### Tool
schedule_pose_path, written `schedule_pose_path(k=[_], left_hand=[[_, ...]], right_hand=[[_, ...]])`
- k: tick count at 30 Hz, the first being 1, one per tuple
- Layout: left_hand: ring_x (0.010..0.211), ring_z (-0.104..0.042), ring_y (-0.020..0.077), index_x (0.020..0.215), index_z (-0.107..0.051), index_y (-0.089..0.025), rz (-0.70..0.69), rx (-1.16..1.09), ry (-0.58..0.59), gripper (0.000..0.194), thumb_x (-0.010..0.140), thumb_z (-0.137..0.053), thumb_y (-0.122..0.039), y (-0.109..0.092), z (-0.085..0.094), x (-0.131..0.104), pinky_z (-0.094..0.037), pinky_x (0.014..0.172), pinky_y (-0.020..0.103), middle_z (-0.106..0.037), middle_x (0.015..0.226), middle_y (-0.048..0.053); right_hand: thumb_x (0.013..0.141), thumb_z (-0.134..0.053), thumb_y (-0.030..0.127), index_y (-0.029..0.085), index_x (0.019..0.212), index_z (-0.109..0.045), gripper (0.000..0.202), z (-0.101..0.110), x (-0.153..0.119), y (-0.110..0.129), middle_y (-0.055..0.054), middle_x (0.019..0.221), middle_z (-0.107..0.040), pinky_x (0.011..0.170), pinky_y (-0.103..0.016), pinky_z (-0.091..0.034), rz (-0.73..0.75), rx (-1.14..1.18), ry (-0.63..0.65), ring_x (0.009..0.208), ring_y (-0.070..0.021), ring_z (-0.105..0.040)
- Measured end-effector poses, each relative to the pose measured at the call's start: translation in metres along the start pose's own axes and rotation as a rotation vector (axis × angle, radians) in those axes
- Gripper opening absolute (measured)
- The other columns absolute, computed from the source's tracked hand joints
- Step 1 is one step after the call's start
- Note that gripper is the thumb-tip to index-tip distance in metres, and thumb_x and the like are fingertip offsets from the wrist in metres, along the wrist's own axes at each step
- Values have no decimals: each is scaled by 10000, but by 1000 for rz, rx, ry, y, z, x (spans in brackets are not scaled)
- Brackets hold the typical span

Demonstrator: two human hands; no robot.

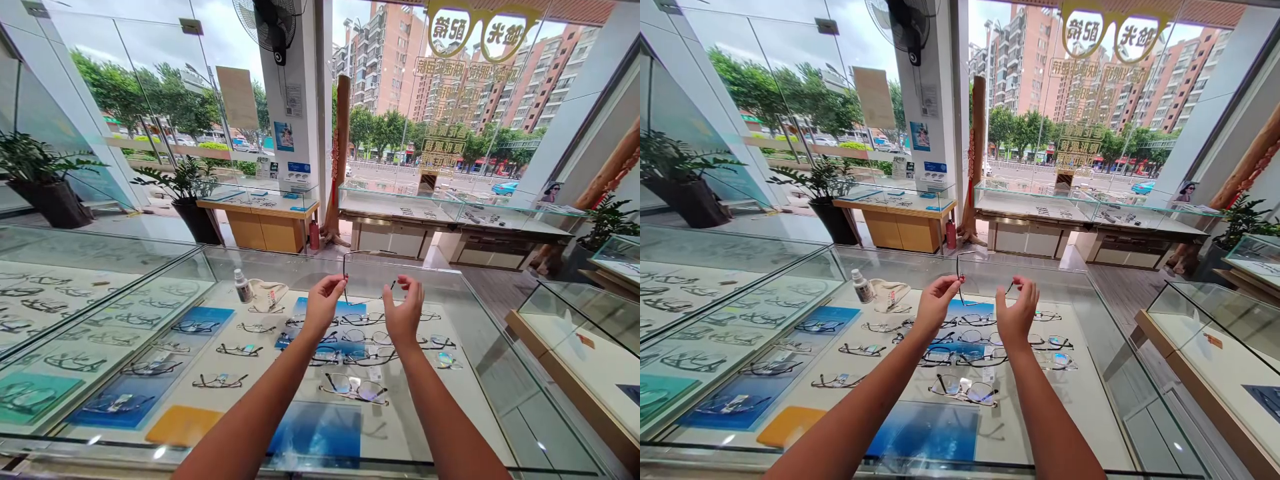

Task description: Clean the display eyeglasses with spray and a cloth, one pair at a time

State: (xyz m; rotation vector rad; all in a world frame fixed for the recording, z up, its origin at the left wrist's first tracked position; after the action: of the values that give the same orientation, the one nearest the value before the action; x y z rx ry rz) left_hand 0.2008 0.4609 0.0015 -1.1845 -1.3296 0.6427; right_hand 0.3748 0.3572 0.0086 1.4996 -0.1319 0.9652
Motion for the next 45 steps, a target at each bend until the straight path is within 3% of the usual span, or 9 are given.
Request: schedule_pose_path(k=[3, 6, 15, 25, 28, 33, 38, 41, 45], left_hand=[[1055, -718, 260, 937, -789, -193, -27, -11, 45, 373, 793, -840, -533, 4, -4, -2, -544, 1025, 434, -781, 1110, 114], [1066, -724, 262, 874, -796, -191, -27, -53, 111, 351, 768, -863, -518, 7, -8, -4, -553, 1027, 439, -753, 1180, 122], [1039, -747, 284, 870, -832, -201, 84, -62, 208, 348, 710, -908, -501, -3, -11, -9, -588, 968, 465, -708, 1353, 148], [1272, -660, 347, 833, -850, -220, 122, -57, 272, 255, 734, -886, -451, -12, -13, -11, -523, 1086, 485, -712, 1352, 147], [1229, -681, 341, 857, -849, -223, 78, -4, 274, 256, 765, -859, -462, -13, -12, -11, -536, 1062, 484, -704, 1351, 146], [1137, -699, 301, 859, -832, -235, -151, 267, 233, 225, 894, -741, -438, -22, -13, -16, -517, 1073, 467, -716, 1298, 127], [1251, -639, 309, 1022, -786, -250, -413, 521, -8, 169, 955, -653, -327, -40, 10, -8, -445, 1145, 451, -708, 1290, 110], [1372, -551, 327, 1185, -707, -215, -509, 702, -379, 257, 946, -626, -263, -52, 47, 7, -342, 1232, 475, -640, 1406, 133], [1506, -419, 323, 1414, -518, -162, -445, 874, -882, 538, 892, -639, -205, -52, 105, 24, -262, 1276, 475, -490, 1574, 187]], right_hand=[[955, -639, 331, 238, 1175, -677, 242, -5, -10, 18, -85, 1164, -699, 997, -445, -472, 249, -21, 242, 1101, -272, -578], [972, -639, 318, 247, 1283, -686, 323, -10, -17, 23, -94, 1218, -695, 1026, -459, -474, 295, -4, 362, 1151, -283, -585], [987, -647, 343, 265, 1172, -759, 230, -13, -16, 20, -97, 1203, -742, 1028, -461, -501, 258, 74, 409, 1152, -288, -626], [967, -658, 324, 255, 1099, -787, 197, -15, -18, 18, -92, 1133, -792, 1003, -447, -527, 159, 167, 428, 1113, -284, -682], [958, -665, 313, 248, 1086, -786, 188, -16, -20, 18, -92, 1114, -796, 1003, -446, -528, 160, 160, 404, 1104, -280, -686], [956, -656, 312, 253, 1095, -786, 200, -18, -21, 15, -94, 1108, -798, 1006, -457, -522, 173, 112, 377, 1095, -285, -687], [974, -625, 325, 246, 1082, -781, 206, -17, -21, 12, -96, 1108, -796, 987, -454, -509, 175, 67, 380, 1096, -292, -674], [984, -609, 331, 241, 1061, -774, 204, -15, -19, 10, -99, 1096, -792, 989, -462, -493, 195, 41, 370, 1087, -295, -666], [988, -601, 351, 228, 1010, -761, 203, -13, -15, 3, -106, 1060, -777, 987, -473, -480, 226, 7, 328, 1073, -303, -650]])
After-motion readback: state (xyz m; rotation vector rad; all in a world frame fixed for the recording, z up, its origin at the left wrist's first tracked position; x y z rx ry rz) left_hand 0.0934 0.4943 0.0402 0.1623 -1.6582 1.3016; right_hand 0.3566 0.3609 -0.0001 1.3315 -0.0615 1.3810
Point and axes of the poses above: each hand's wrist, its own x-axis towards the middle knuckle, its own z-axis out of the back of the hand, y = z × x, the point moved 2 cm from there along x, towards the middle knuckle
